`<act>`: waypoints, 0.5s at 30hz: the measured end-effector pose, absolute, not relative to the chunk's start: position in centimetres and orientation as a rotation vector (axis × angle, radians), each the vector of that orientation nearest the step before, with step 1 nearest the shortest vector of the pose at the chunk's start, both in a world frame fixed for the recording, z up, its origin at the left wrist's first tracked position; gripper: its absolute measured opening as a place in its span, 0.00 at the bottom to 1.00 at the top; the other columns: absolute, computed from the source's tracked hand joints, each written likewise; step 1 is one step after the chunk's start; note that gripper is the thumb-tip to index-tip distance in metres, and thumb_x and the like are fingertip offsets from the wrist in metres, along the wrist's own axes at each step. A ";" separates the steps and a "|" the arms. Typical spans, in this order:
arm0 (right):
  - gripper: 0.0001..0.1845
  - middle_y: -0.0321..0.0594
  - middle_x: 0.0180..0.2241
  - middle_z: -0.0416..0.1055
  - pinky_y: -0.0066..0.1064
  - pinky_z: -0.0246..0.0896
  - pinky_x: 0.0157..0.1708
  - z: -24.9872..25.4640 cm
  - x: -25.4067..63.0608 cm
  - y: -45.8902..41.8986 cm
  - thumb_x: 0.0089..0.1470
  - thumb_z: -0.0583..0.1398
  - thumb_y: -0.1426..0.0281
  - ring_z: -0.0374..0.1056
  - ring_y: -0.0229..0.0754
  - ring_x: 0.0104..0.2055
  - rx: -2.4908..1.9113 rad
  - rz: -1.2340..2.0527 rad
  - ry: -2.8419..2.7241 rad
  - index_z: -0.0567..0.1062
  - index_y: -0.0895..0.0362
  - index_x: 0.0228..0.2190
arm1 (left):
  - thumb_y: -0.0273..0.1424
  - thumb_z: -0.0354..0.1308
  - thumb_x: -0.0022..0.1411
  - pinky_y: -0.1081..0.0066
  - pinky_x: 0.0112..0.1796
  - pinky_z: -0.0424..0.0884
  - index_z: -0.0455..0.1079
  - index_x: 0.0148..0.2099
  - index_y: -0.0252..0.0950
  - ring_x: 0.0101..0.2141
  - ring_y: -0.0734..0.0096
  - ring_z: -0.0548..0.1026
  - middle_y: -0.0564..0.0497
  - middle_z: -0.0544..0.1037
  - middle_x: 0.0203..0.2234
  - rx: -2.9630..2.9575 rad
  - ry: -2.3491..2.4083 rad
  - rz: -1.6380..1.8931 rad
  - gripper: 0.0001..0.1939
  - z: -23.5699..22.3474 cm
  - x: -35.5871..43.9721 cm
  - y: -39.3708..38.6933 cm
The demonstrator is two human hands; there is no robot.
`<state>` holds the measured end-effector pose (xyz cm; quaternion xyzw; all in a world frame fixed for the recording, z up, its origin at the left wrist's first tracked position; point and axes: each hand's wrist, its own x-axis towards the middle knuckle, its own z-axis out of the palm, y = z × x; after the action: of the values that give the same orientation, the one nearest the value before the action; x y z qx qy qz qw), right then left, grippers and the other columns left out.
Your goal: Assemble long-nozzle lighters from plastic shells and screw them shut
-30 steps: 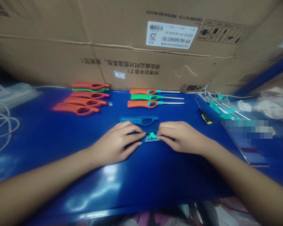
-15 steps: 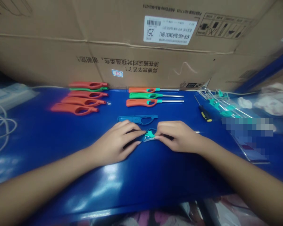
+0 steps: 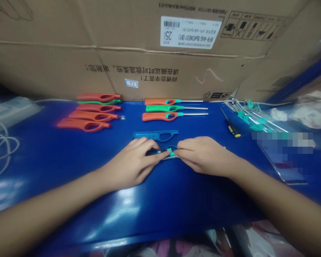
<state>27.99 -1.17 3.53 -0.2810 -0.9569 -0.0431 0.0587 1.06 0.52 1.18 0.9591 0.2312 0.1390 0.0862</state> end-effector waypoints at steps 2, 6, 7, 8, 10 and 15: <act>0.14 0.40 0.32 0.72 0.34 0.53 0.31 3.5 27.9 -1.2 0.68 0.51 0.73 0.65 0.41 0.34 -0.829 -0.181 -2.922 0.76 0.59 0.36 | 0.28 0.46 0.73 0.59 0.43 0.68 0.64 0.67 0.46 0.45 0.57 0.70 0.42 0.72 0.48 2.869 0.689 0.403 0.23 1.2 1.1 0.5; 0.13 0.41 0.33 0.73 0.34 0.51 0.30 3.7 27.7 -1.3 0.67 0.51 0.75 0.65 0.42 0.35 -0.821 -0.205 -2.975 0.75 0.59 0.37 | 0.28 0.46 0.73 0.58 0.43 0.68 0.64 0.67 0.44 0.45 0.57 0.69 0.41 0.72 0.48 2.889 0.685 0.379 0.23 1.3 1.2 0.5; 0.12 0.41 0.34 0.73 0.34 0.51 0.30 3.8 27.7 -1.4 0.66 0.52 0.75 0.66 0.42 0.36 -0.832 -0.200 -2.983 0.75 0.59 0.37 | 0.28 0.46 0.73 0.58 0.43 0.67 0.64 0.67 0.44 0.45 0.57 0.69 0.41 0.72 0.48 2.895 0.686 0.375 0.23 1.3 1.2 0.5; 0.11 0.41 0.34 0.72 0.34 0.51 0.30 3.9 27.7 -1.4 0.66 0.53 0.75 0.66 0.43 0.36 -0.844 -0.195 -2.989 0.75 0.59 0.37 | 0.28 0.45 0.73 0.58 0.42 0.67 0.64 0.67 0.44 0.45 0.57 0.69 0.41 0.72 0.48 2.900 0.688 0.374 0.23 1.3 1.2 0.5; 0.10 0.41 0.35 0.72 0.34 0.51 0.30 4.0 27.7 -1.4 0.65 0.54 0.75 0.66 0.43 0.37 -0.869 -0.180 -2.983 0.75 0.59 0.37 | 0.28 0.45 0.73 0.59 0.42 0.67 0.64 0.67 0.43 0.44 0.57 0.69 0.41 0.72 0.48 2.906 0.691 0.374 0.23 1.4 1.3 0.4; 0.13 0.39 0.35 0.72 0.33 0.52 0.30 3.7 28.0 -1.4 0.68 0.52 0.72 0.67 0.40 0.35 -0.959 -0.090 -2.883 0.76 0.58 0.38 | 0.27 0.48 0.72 0.58 0.46 0.69 0.61 0.68 0.40 0.46 0.58 0.69 0.42 0.71 0.48 2.819 0.715 0.440 0.24 1.0 1.2 0.3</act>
<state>28.03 -1.40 3.68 -0.3151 -0.9472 -0.0297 0.0510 1.16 0.33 1.05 0.9536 0.2420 0.1488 0.1001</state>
